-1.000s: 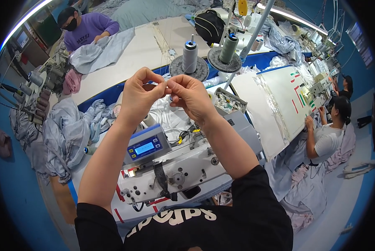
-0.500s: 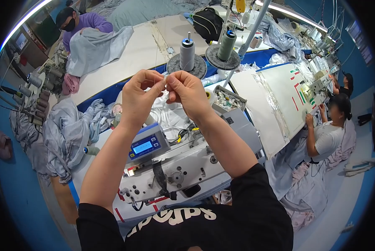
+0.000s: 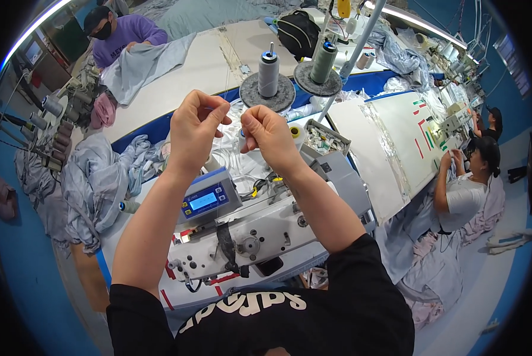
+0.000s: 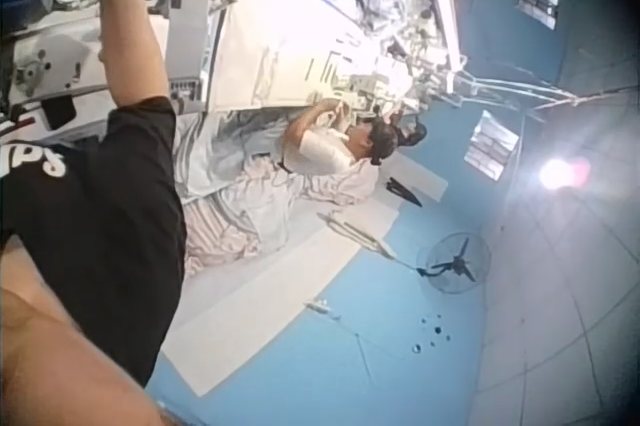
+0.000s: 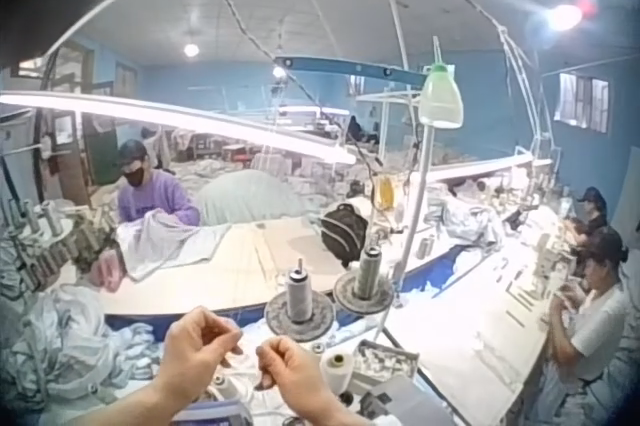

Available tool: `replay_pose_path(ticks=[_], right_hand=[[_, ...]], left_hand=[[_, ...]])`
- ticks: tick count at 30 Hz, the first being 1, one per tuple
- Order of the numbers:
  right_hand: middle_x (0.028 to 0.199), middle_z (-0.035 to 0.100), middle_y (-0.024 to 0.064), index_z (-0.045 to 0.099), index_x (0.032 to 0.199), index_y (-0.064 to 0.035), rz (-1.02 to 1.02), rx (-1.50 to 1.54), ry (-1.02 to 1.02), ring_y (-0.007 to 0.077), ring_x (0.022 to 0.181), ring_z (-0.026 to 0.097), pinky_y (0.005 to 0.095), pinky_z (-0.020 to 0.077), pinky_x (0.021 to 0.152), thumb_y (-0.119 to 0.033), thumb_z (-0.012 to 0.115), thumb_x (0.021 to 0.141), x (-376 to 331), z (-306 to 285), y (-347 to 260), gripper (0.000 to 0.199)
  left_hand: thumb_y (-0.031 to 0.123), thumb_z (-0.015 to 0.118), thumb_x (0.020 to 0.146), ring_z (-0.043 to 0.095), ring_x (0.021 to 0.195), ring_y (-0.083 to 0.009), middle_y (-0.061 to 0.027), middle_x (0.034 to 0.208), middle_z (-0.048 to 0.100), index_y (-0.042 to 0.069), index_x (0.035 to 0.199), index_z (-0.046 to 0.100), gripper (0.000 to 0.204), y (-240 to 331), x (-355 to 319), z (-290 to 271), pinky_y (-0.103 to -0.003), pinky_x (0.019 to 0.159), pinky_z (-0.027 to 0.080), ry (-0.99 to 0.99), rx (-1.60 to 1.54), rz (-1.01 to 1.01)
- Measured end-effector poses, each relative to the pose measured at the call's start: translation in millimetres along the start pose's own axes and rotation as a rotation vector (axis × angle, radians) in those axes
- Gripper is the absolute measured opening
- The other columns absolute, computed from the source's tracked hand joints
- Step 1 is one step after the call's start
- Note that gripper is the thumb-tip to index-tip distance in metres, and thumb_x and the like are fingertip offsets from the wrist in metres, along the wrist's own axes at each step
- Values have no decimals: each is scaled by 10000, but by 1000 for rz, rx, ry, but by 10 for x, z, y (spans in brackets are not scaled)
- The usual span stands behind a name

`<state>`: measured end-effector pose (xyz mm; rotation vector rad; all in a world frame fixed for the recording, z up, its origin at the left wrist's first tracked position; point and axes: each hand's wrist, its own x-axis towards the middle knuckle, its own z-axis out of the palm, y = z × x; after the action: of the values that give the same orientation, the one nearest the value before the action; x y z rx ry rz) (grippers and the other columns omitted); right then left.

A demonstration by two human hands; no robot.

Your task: Threading an industrial sewing machine and preparing thread spools at a workstation.

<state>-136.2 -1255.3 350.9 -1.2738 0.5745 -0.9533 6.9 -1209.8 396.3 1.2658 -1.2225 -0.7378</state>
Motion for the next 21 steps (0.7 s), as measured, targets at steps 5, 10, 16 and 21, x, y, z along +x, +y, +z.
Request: replay_pose_path(ticks=[5,10,16,21], right_hand=[[708,475,1,503,888,-15,-11,-66,-22,35,535,454,219,502,535,-236,497,933,-78,51,-24,225],[702,468,-9,495,895,-19,20,-153,4,32,533,454,207,498,539,-210,492,936,-205,79,-31,195],[692,483,-10,512,896,-14,5,-178,96,37,546,471,210,492,521,-169,515,916,-356,142,40,156],[784,544,32,542,956,-43,57,-404,115,82,568,520,238,472,522,-275,468,936,-586,178,135,244]], left_hand=[[108,616,836,620,660,-93,-45,731,620,25,812,545,112,5,-33,-20,-209,500,467,35,83,30],[76,609,816,627,616,-119,-72,649,620,0,788,547,103,39,-90,-43,-230,490,466,70,173,66],[97,610,820,612,643,-106,-53,706,613,11,809,536,114,-70,-157,-57,-232,497,480,20,269,83],[150,623,831,610,800,-142,-100,865,630,21,1081,510,303,-142,-479,-435,-274,663,497,145,289,240]])
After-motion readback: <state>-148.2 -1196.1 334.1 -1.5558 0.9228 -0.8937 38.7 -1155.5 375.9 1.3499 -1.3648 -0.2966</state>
